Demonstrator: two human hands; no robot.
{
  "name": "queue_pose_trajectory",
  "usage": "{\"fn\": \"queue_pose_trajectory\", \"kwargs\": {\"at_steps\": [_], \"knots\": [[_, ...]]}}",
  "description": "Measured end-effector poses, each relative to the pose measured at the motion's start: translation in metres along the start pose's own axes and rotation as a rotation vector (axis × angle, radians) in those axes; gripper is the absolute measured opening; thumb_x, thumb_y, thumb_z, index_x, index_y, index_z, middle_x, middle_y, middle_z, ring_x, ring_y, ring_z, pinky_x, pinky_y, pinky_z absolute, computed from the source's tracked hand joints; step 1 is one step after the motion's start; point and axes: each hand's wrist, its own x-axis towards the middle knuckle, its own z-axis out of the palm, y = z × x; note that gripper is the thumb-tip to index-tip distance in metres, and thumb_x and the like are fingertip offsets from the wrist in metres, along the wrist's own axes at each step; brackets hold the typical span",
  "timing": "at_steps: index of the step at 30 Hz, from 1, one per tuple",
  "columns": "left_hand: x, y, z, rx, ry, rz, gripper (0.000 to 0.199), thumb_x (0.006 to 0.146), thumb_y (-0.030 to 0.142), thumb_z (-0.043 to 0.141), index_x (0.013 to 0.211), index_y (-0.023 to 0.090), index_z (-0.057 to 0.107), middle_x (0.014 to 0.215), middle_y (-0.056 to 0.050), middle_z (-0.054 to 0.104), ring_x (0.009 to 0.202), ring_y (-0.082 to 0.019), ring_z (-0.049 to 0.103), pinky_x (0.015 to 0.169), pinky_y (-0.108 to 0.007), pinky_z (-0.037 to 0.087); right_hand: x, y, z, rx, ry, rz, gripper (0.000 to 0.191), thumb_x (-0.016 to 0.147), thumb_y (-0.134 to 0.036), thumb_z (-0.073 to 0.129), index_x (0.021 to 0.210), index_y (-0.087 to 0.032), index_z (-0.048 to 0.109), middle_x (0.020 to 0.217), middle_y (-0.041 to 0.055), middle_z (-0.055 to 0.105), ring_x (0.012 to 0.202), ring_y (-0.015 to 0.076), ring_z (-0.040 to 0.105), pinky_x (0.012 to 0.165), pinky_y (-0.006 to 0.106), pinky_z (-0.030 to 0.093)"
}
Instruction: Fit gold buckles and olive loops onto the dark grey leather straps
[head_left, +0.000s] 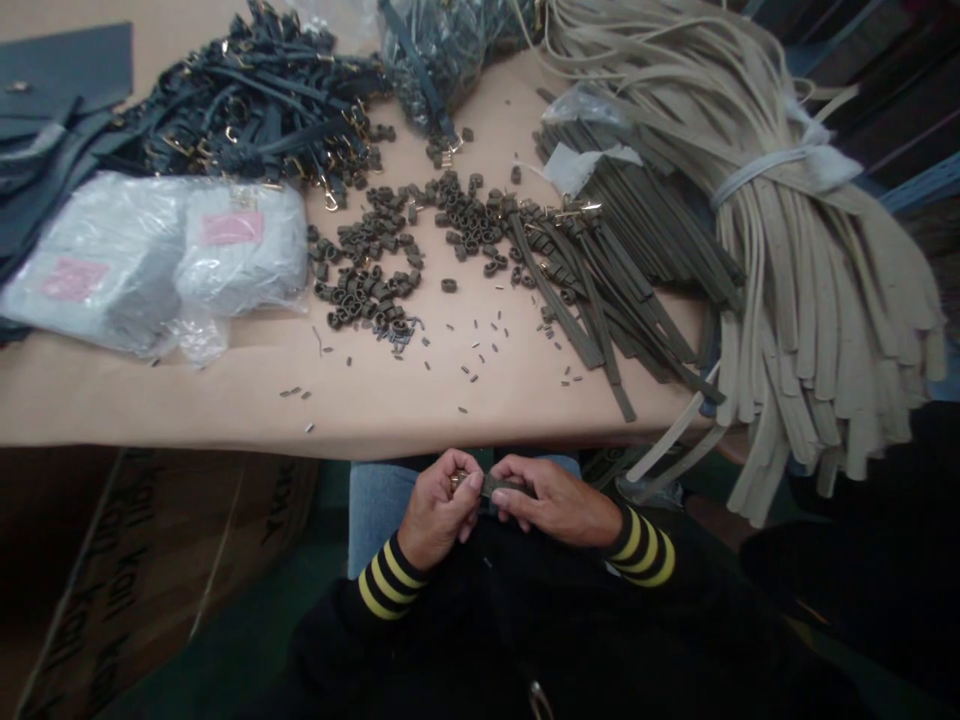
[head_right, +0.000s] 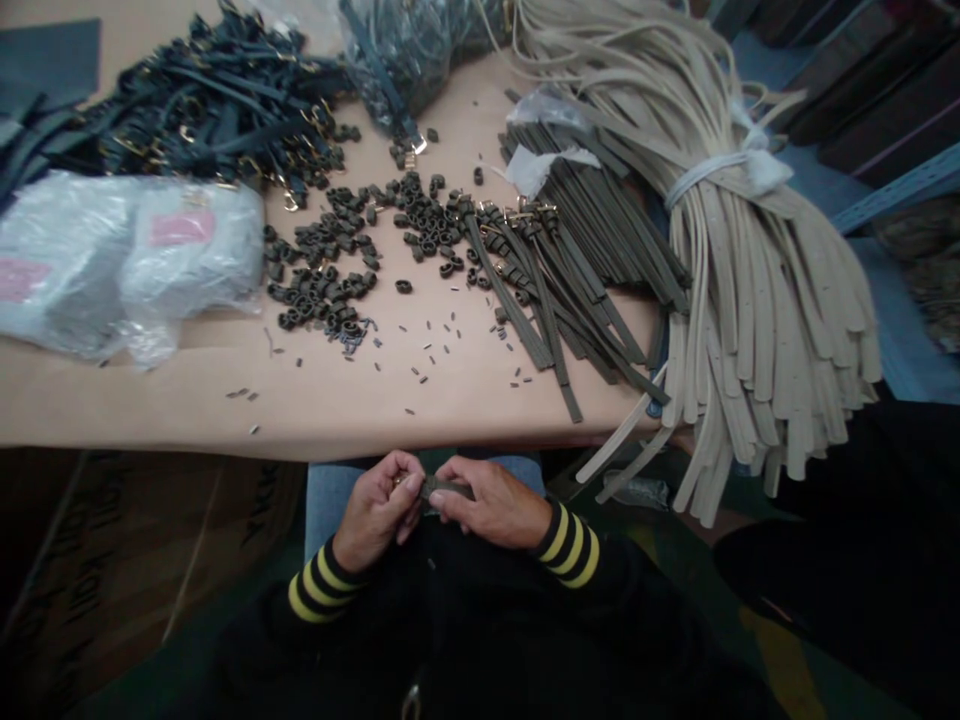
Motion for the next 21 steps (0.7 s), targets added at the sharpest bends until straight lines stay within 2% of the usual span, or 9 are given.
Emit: {"fn": "queue_pose_trajectory", "kwargs": {"at_steps": [3, 7, 13, 17, 21], "knots": [[-0.002, 0.0, 0.002, -0.007, -0.005, 0.013, 0.03, 0.075, 0.045, 0.05, 0.074, 0.017, 0.039, 0.038, 0.012, 0.037, 0.028, -0.001, 0.028, 0.029, -0.012, 0.021, 0.002, -0.001, 0.003, -0.014, 0.059, -0.067, 0.03, 0.074, -0.027, 0.055, 0.1, -0.015, 0.046, 0.069, -0.0011, 0.055, 0.057, 0.0094, 0.05, 0.054, 0.02, 0.04], [-0.004, 0.0, 0.004, -0.012, -0.014, 0.007, 0.028, 0.077, 0.044, 0.047, 0.076, 0.017, 0.038, 0.038, 0.012, 0.034, 0.028, -0.002, 0.028, 0.03, -0.012, 0.02, 0.002, -0.004, 0.004, 0.015, 0.08, -0.029, 0.013, 0.076, -0.025, 0.051, 0.085, -0.015, 0.048, 0.065, -0.0032, 0.05, 0.049, 0.0069, 0.046, 0.05, 0.019, 0.037], [-0.007, 0.008, 0.006, 0.095, -0.019, -0.018, 0.028, 0.074, 0.04, 0.052, 0.084, 0.015, 0.044, 0.052, 0.006, 0.045, 0.04, -0.005, 0.042, 0.036, -0.015, 0.035, 0.0, -0.005, 0.004, -0.124, 0.232, -0.026, 0.006, 0.073, -0.021, 0.051, 0.073, -0.015, 0.05, 0.059, -0.0036, 0.047, 0.054, 0.0086, 0.043, 0.051, 0.019, 0.033], [-0.009, 0.014, 0.006, 0.179, -0.029, -0.039, 0.024, 0.073, 0.036, 0.053, 0.08, 0.014, 0.047, 0.049, 0.007, 0.042, 0.037, -0.004, 0.038, 0.036, -0.015, 0.032, -0.002, -0.004, 0.005, -0.16, 0.234, -0.025, 0.006, 0.073, -0.021, 0.05, 0.072, -0.015, 0.052, 0.057, -0.0041, 0.046, 0.052, 0.0082, 0.041, 0.05, 0.019, 0.032], [-0.011, 0.017, 0.008, 0.148, -0.007, -0.059, 0.024, 0.075, 0.036, 0.05, 0.082, 0.014, 0.047, 0.044, 0.009, 0.04, 0.035, -0.003, 0.034, 0.034, -0.014, 0.028, -0.004, -0.005, 0.003, -0.197, 0.225, -0.038, 0.005, 0.073, -0.02, 0.051, 0.074, -0.015, 0.052, 0.056, -0.0052, 0.044, 0.051, 0.0075, 0.04, 0.049, 0.019, 0.03]]}}
